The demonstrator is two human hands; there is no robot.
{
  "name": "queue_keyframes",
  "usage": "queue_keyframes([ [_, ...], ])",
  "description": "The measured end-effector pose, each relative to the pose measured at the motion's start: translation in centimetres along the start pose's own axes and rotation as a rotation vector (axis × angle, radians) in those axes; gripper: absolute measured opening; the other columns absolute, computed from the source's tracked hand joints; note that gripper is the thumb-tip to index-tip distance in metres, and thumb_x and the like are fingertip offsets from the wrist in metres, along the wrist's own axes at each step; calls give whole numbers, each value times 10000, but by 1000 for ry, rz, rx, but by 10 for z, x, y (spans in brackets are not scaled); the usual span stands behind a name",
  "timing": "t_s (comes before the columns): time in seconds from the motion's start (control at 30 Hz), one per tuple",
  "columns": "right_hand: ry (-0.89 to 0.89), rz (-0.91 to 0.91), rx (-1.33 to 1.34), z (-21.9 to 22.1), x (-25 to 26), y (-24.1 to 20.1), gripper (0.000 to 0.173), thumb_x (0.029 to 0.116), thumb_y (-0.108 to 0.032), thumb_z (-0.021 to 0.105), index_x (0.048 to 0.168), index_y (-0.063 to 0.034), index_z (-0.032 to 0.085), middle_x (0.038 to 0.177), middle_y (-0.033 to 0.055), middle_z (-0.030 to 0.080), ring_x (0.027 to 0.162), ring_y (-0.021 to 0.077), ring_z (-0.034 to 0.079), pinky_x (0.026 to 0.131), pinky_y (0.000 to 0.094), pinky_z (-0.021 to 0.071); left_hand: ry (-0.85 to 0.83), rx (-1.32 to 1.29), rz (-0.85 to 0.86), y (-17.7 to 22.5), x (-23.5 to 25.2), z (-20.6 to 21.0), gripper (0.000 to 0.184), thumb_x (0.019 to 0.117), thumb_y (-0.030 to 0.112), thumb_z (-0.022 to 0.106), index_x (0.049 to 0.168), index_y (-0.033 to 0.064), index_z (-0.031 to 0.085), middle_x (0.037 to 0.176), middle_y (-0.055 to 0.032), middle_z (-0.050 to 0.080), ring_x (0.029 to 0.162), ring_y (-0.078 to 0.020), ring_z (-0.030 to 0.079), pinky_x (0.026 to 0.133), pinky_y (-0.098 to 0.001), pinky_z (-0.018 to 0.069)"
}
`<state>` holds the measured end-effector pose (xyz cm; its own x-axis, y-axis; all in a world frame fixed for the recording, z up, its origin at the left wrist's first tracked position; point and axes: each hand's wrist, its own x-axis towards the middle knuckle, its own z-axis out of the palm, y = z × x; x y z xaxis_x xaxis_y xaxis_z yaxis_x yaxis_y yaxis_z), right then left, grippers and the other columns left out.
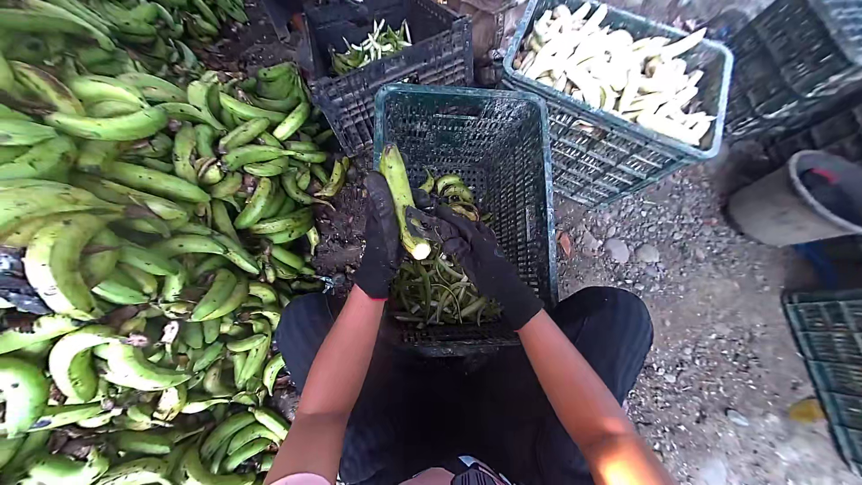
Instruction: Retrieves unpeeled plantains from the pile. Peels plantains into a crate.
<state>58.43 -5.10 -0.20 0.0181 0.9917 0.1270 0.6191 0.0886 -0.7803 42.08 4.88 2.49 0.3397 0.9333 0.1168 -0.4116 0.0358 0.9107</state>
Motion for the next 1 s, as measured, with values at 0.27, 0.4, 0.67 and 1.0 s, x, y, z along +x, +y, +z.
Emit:
queue_keyframes([
  [0.27,121,63,-174,1,-18,-27,666,950,-711,437,1448,-299,598,1289,157,643,1207,436,550,898,685,418,88,34,-44,5,3,-1,647,1074,520,48,1266,63,463,784,-39,656,658,-135,654,605,-292,585],
  [0.4,81,177,-120,4,-9,-25,577,959,-637,519,1406,-291,636,1312,161,644,1219,443,545,891,687,429,46,65,-23,0,2,-1,588,1081,494,110,1270,66,467,814,-29,652,675,-118,653,615,-287,590],
  [0.67,321,454,-105,-11,53,-13,506,1029,-569,454,1406,-280,628,1313,159,656,1235,390,588,942,689,445,-21,269,-281,-15,-25,16,618,1098,457,105,1355,63,505,990,-86,653,832,-156,658,735,-368,589],
  [1.0,140,229,-224,9,-12,-29,557,999,-602,463,1420,-268,610,1256,230,635,1188,482,562,893,705,446,152,73,174,-8,6,-2,617,1083,506,184,1464,57,369,1110,-41,648,867,-111,668,744,-314,603],
])
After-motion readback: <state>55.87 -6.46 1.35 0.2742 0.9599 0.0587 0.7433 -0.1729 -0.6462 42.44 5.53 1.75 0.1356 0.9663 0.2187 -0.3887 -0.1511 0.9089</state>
